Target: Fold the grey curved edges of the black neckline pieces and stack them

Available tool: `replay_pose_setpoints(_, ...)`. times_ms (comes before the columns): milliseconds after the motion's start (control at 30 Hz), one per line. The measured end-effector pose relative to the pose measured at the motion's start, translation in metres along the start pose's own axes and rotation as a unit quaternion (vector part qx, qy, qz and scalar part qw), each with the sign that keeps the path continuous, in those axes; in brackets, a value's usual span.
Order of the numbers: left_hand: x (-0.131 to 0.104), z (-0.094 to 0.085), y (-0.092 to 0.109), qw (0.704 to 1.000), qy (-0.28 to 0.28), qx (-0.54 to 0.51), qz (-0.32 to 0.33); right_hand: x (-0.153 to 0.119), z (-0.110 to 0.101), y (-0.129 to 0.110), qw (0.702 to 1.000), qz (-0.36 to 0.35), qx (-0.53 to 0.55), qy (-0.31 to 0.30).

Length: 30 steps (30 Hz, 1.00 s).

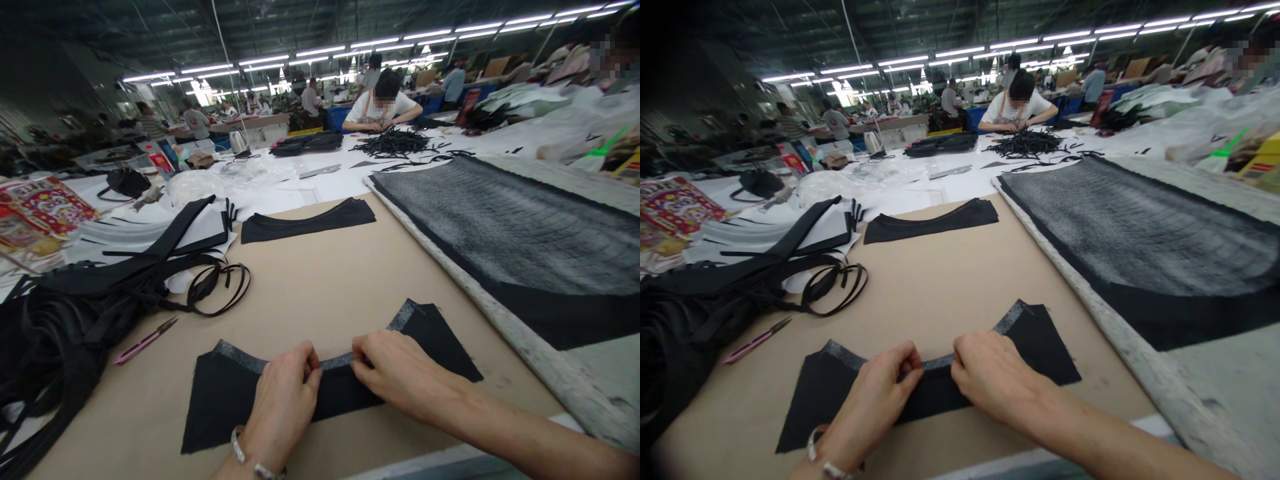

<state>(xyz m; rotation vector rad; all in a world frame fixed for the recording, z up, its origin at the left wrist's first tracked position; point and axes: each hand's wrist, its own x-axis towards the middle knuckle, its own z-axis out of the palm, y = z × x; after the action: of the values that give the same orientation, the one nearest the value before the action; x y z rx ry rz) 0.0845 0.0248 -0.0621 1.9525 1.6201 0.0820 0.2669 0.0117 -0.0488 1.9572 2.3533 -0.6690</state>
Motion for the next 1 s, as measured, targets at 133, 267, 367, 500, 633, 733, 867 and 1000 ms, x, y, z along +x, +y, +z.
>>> replay_pose_setpoints(133, 0.0011, 0.0007, 0.0005, 1.000, 0.000, -0.007, -0.007, 0.0015, 0.0008, 0.0013, 1.000, 0.000, 0.001, 0.004)
replay_pose_setpoints(267, 0.0010, 0.0013, 0.0012, 1.000, 0.004, -0.006, -0.008, 0.0019, 0.0007, 0.0023, 1.000, -0.008, -0.006, 0.012)
replay_pose_setpoints(367, 0.0011, 0.0013, 0.0016, 1.000, 0.000, -0.003, -0.008, 0.0019, 0.0008, 0.0027, 1.000, -0.009, -0.010, 0.017)
replay_pose_setpoints(500, 0.0012, 0.0003, 0.0023, 1.000, 0.000, 0.001, -0.009, 0.0027, 0.0020, 0.0032, 1.000, -0.010, -0.011, 0.016)
replay_pose_setpoints(633, 0.0024, 0.0013, 0.0033, 1.000, 0.003, 0.011, -0.011, 0.0036, 0.0050, 0.0043, 1.000, -0.006, -0.021, 0.009)
replay_pose_setpoints(733, 0.0031, 0.0040, 0.0037, 0.999, 0.013, 0.028, -0.014, 0.0030, 0.0058, 0.0042, 0.999, -0.005, -0.034, 0.010)
replay_pose_setpoints(867, 0.0003, 0.0073, 0.0051, 0.999, 0.011, 0.040, -0.018, -0.0001, 0.0022, 0.0018, 0.998, 0.003, -0.054, 0.006)
replay_pose_setpoints(1000, -0.0044, 0.0097, 0.0073, 0.998, 0.000, 0.054, -0.025, -0.0032, -0.0036, -0.0005, 0.999, 0.024, -0.049, 0.006)
